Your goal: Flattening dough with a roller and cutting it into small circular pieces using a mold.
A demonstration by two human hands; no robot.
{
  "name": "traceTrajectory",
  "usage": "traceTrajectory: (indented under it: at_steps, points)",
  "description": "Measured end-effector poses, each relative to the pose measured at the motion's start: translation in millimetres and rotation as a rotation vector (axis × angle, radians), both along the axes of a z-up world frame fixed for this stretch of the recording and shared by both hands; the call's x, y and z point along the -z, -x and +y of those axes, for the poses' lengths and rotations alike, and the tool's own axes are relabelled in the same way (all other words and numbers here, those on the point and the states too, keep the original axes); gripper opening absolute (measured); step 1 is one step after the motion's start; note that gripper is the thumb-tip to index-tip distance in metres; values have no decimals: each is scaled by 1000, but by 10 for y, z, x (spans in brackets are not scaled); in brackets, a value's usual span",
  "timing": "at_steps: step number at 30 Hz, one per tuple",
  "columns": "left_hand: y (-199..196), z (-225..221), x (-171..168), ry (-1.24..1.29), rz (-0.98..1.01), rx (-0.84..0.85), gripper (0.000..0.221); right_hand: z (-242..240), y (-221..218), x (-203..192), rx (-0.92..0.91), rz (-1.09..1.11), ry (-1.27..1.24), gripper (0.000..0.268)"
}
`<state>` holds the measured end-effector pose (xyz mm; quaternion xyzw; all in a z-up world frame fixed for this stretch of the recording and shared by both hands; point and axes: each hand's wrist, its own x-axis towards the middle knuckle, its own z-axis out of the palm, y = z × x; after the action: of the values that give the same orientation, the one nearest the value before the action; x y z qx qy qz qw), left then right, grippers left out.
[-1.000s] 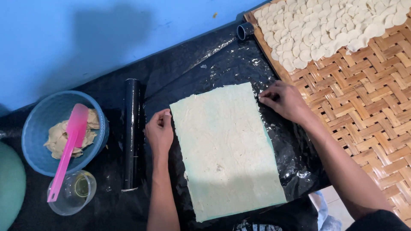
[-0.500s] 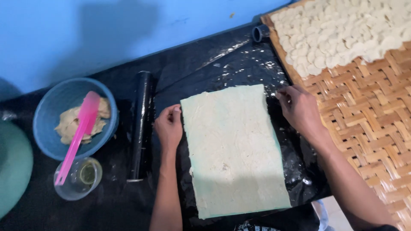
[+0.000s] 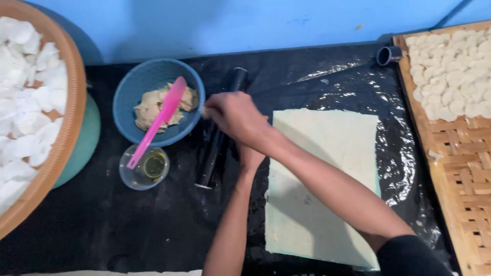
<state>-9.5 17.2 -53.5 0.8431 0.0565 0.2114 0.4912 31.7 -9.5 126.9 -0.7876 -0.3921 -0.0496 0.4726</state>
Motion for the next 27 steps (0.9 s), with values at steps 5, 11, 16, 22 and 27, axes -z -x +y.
traceTrajectory:
  at_steps: [5, 11, 16, 22, 27]
  points:
    - [66, -20, -322, 127, -167, 4, 13, 632, -101, 219, 69, -49, 268, 19]
    - [90, -51, -374, 157, -83, -17, 14, 784, -114, 609, 45, -280, 281, 15]
    - [70, -67, -500, 152, -49, -39, 14, 804, 161, 536, -3, -508, 458, 19]
    - [75, -101, -627, 96, -108, -69, 13, 929, 368, 435, 123, -515, 338, 23]
    - [63, -103, -607, 43, -106, -69, 12, 947, 360, 387, 148, -341, 249, 22]
